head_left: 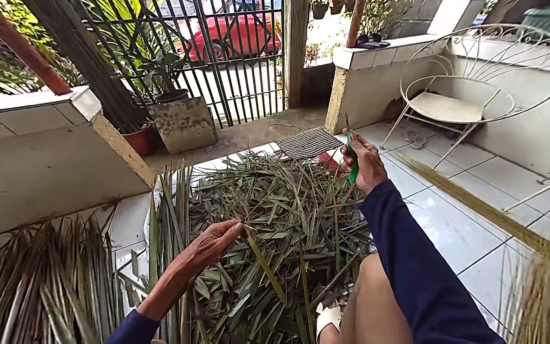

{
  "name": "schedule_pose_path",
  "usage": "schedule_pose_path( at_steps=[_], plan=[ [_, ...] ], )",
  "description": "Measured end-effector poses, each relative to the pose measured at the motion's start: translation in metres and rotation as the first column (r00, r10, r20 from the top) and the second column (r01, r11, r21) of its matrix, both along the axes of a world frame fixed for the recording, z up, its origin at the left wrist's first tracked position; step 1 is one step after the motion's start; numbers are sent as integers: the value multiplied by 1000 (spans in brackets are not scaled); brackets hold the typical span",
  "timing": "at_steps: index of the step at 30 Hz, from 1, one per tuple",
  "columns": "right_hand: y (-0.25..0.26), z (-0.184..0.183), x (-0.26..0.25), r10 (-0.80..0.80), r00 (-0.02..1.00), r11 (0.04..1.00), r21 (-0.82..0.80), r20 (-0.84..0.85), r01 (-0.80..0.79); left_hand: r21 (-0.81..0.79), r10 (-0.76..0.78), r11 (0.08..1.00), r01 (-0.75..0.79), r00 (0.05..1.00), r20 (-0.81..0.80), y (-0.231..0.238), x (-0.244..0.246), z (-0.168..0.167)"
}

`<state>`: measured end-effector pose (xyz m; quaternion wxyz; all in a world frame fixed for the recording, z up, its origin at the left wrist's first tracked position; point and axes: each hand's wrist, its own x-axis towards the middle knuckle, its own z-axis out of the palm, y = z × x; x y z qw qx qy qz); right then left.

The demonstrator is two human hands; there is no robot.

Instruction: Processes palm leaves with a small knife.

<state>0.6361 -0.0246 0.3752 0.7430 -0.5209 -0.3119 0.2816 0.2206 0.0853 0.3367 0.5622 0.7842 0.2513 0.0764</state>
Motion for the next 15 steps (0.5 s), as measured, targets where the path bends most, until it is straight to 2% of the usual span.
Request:
schedule_pose_path(
  at_steps=[11,13,15],
  plan=[
    [2,-3,-1,81,997,997,14,13,-81,-13,-39,999,39,999,-6,-4,5,4],
    [2,-3,-3,38,998,999,9,55,-38,-19,-37,999,37,999,-6,-4,4,5],
    [5,-5,-7,-75,979,997,-2,187,77,-35,-26,999,27,1000,14,-5,2,5]
  ],
)
